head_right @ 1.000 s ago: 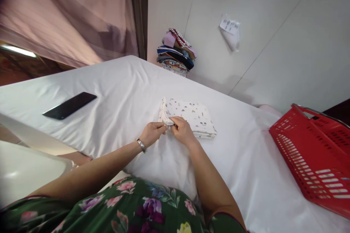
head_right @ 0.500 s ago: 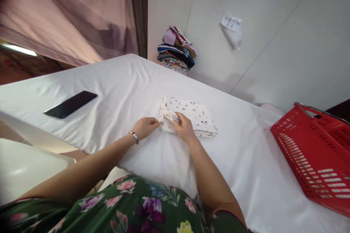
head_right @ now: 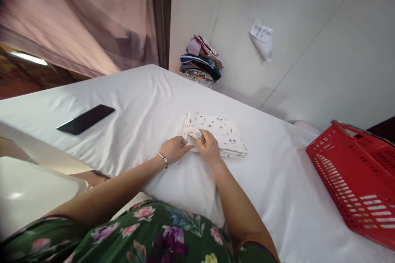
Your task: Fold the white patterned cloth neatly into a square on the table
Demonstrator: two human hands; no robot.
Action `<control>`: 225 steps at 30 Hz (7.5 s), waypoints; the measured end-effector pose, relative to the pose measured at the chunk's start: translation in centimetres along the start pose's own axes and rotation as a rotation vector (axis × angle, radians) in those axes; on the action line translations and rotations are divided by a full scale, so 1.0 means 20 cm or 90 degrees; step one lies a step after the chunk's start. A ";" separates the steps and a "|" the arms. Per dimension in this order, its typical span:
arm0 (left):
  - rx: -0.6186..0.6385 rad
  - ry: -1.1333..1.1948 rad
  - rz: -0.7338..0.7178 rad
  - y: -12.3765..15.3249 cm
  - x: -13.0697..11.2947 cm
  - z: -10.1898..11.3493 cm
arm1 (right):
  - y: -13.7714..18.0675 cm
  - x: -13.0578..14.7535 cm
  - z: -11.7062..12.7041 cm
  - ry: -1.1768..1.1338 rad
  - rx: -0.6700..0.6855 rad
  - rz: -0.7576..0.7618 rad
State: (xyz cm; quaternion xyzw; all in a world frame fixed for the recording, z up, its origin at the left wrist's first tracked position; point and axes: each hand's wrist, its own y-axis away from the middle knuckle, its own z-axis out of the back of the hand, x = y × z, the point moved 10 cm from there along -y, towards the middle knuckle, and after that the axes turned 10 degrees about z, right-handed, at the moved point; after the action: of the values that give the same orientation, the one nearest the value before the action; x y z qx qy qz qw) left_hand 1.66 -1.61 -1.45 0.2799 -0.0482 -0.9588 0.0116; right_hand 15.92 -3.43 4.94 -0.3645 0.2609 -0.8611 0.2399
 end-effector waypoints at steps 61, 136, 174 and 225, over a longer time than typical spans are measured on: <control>0.084 0.594 -0.063 0.03 -0.09 -0.06 | 0.04 0.01 -0.04 0.017 0.013 -0.062; 0.118 0.643 -0.083 0.09 -0.05 -0.08 | 0.06 -0.02 -0.09 -0.105 0.135 -0.054; 0.155 0.796 0.217 -0.02 0.07 -0.14 | -0.10 0.02 0.11 0.035 -0.064 -0.047; 0.232 0.630 0.372 0.14 0.21 -0.02 | 0.78 -0.74 0.73 -0.209 -0.090 -0.708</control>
State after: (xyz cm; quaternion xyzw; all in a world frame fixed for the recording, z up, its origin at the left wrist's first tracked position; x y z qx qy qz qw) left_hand -1.60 -4.66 -3.72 0.6657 -0.2756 -0.6478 0.2474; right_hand 39.69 -10.22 -3.54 -0.5906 0.0467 -0.7702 -0.2361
